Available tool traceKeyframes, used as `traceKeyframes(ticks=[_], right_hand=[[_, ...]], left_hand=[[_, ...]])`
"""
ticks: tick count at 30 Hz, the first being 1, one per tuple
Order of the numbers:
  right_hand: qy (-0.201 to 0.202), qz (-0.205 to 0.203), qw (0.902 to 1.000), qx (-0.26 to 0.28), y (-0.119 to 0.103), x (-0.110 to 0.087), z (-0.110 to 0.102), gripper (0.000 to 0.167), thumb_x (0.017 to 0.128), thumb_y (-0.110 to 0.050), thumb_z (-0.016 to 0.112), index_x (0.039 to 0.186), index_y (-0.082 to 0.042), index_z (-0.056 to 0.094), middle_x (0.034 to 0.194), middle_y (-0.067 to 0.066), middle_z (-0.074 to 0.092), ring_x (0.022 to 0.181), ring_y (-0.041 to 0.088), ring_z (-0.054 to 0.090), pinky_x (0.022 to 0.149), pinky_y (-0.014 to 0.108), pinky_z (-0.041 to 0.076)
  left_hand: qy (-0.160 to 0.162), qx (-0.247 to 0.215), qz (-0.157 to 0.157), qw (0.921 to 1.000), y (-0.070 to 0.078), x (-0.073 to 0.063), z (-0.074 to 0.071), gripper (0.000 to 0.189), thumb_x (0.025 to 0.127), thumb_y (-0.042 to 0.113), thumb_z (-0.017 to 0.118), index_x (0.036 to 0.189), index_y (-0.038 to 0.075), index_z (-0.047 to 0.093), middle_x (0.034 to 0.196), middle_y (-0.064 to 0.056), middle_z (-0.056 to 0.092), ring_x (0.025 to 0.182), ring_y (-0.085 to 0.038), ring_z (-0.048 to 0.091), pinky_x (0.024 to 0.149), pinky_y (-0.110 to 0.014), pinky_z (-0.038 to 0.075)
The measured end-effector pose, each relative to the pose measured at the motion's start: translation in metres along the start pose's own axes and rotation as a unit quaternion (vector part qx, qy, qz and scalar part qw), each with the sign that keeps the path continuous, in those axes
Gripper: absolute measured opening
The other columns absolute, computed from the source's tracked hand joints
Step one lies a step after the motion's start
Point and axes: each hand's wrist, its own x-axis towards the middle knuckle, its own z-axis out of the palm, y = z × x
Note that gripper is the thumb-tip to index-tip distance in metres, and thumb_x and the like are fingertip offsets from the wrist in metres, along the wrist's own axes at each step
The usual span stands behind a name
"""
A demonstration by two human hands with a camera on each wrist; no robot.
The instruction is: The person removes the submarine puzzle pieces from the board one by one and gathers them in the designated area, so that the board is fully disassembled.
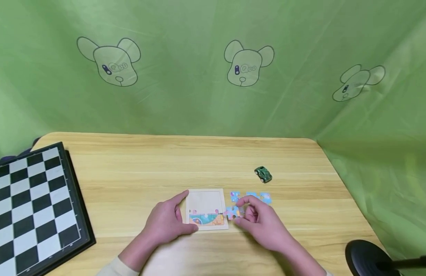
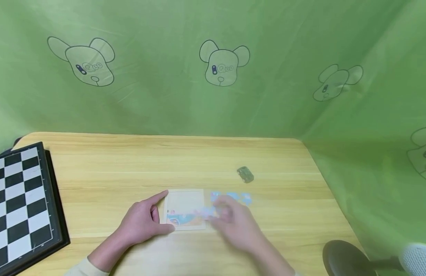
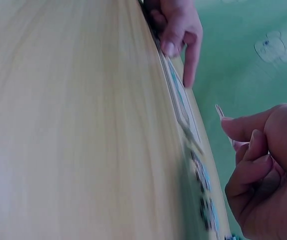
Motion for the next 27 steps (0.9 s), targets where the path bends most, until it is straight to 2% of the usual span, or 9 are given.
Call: traceKeyframes(ticks=[11, 19, 27], right_hand=[[0.017, 0.010, 0.9994, 0.028, 0.027, -0.016, -0.036, 0.034, 0.083, -0.006, 0.080, 0.111, -0.005, 0.061, 0.066, -0.002, 0.039, 0.057, 0.009, 0.037, 0.058, 0.027, 0.040], [0.033, 0.011, 0.9992, 0.019, 0.045, -0.022, -0.054, 0.036, 0.083, -0.004, 0.080, 0.112, 0.000, 0.060, 0.066, -0.001, 0.038, 0.056, 0.011, 0.037, 0.057, 0.028, 0.039], [0.044, 0.026, 0.9987, 0.000, 0.067, -0.021, -0.065, 0.035, 0.083, -0.005, 0.080, 0.112, -0.001, 0.060, 0.067, 0.000, 0.038, 0.056, 0.011, 0.037, 0.056, 0.028, 0.038]], left_hand=[[-0.002, -0.002, -0.002, 1.0000, 0.000, -0.001, 0.000, 0.100, 0.061, 0.035, 0.093, 0.147, 0.007, 0.049, 0.060, 0.008, 0.053, 0.048, -0.011, 0.050, 0.046, -0.029, 0.040], [-0.002, -0.006, -0.002, 1.0000, 0.000, 0.000, 0.000, 0.100, 0.061, 0.035, 0.093, 0.147, 0.007, 0.050, 0.059, 0.007, 0.053, 0.048, -0.011, 0.050, 0.046, -0.029, 0.040], [-0.002, -0.009, -0.002, 1.0000, 0.001, 0.000, 0.000, 0.100, 0.061, 0.034, 0.093, 0.147, 0.007, 0.050, 0.059, 0.007, 0.053, 0.048, -0.011, 0.050, 0.046, -0.029, 0.040]])
